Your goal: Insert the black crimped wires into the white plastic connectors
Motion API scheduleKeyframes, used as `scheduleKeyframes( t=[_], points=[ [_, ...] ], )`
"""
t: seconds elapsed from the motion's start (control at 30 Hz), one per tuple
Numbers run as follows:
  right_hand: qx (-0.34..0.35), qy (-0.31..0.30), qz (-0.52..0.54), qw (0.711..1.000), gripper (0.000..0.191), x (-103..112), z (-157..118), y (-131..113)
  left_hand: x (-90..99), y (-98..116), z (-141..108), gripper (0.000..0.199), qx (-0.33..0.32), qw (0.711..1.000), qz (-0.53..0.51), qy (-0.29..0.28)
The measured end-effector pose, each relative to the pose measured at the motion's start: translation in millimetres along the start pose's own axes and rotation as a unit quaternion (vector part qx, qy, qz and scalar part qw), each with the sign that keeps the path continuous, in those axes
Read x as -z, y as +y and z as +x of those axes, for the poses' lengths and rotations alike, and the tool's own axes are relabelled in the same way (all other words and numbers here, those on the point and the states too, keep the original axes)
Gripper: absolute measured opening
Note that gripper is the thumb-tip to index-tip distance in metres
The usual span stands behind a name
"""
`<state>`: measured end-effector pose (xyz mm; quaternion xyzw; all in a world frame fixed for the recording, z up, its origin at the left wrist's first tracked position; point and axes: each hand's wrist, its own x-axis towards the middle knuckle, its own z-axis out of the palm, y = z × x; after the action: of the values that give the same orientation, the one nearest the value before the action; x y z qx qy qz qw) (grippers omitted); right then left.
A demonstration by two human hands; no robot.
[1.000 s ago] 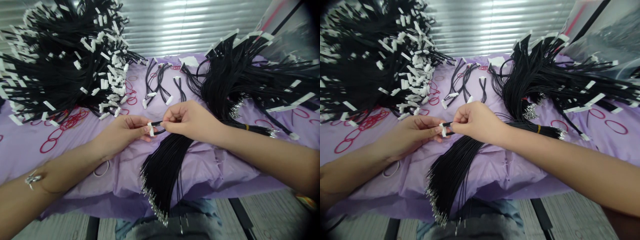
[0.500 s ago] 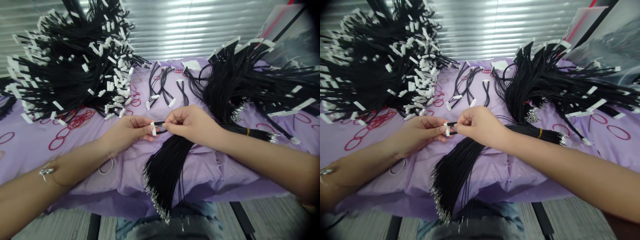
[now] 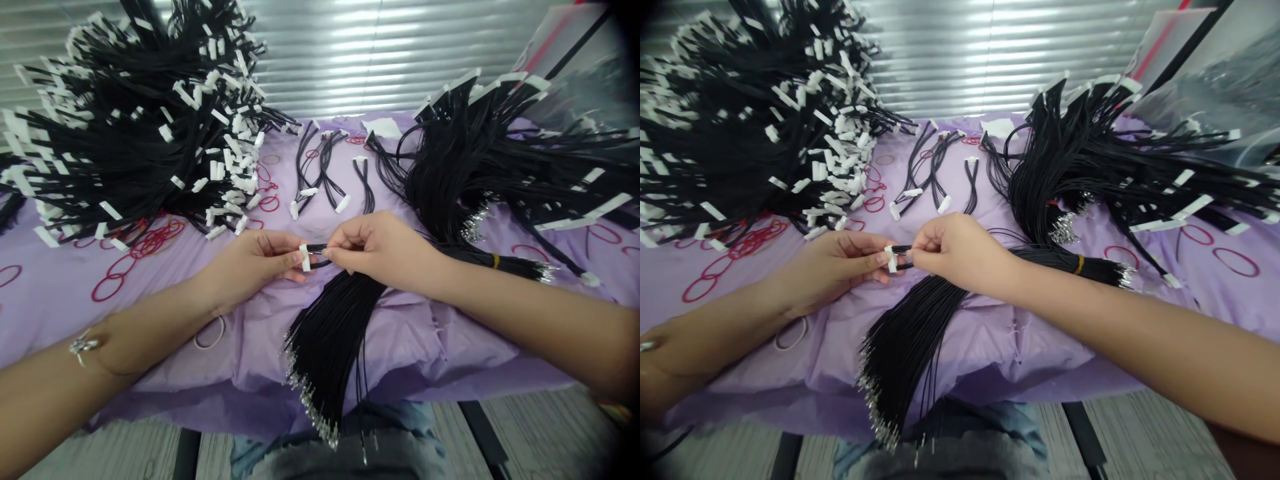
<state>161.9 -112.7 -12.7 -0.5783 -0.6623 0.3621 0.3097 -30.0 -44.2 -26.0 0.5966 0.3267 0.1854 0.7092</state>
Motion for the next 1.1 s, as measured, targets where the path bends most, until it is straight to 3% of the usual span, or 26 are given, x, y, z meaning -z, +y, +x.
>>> scheduleKeyframes(
  t=[0.23,0.67,0.73,0.83,0.9,0.93,1.0,1.07,1.1],
  points=[
    [0.027,0.000,-0.019,0.999,0.021,-2.1,-1.5,2.0,-2.1,3.0,-1.7,0.012,-0.033,0.997,0.069,0.013],
    [0.070,0.021,-0.088,0.993,0.022,-8.8,-1.5,3.5,-3.9,2.4,-3.3,0.012,-0.027,0.998,0.057,0.020],
    [0.086,0.028,-0.172,0.981,0.022,-6.1,-1.8,0.9,-4.6,2.1,-1.7,0.011,-0.025,0.998,0.053,0.019],
    [0.160,0.108,-0.329,0.924,0.021,0.3,-5.5,-9.1,-6.4,0.7,2.6,0.013,-0.046,0.998,-0.002,0.031],
    [0.207,0.142,-0.359,0.899,0.020,2.6,-8.9,-17.8,-7.5,0.4,5.2,0.012,-0.058,0.996,-0.053,0.050],
    [0.222,0.111,-0.353,0.902,0.019,2.4,-10.0,-21.7,-7.9,0.6,6.0,0.010,-0.056,0.994,-0.072,0.060],
    [0.229,-0.044,-0.328,0.915,0.016,-0.7,-10.1,-27.6,-8.5,1.9,6.6,0.006,-0.046,0.991,-0.095,0.079],
    [0.207,-0.200,-0.310,0.906,0.015,-5.8,-7.1,-30.8,-8.6,3.5,6.1,0.003,-0.042,0.989,-0.106,0.091],
    [0.192,-0.247,-0.305,0.899,0.016,-8.2,-4.9,-31.7,-8.6,4.2,5.5,0.003,-0.045,0.989,-0.109,0.094]
  ],
)
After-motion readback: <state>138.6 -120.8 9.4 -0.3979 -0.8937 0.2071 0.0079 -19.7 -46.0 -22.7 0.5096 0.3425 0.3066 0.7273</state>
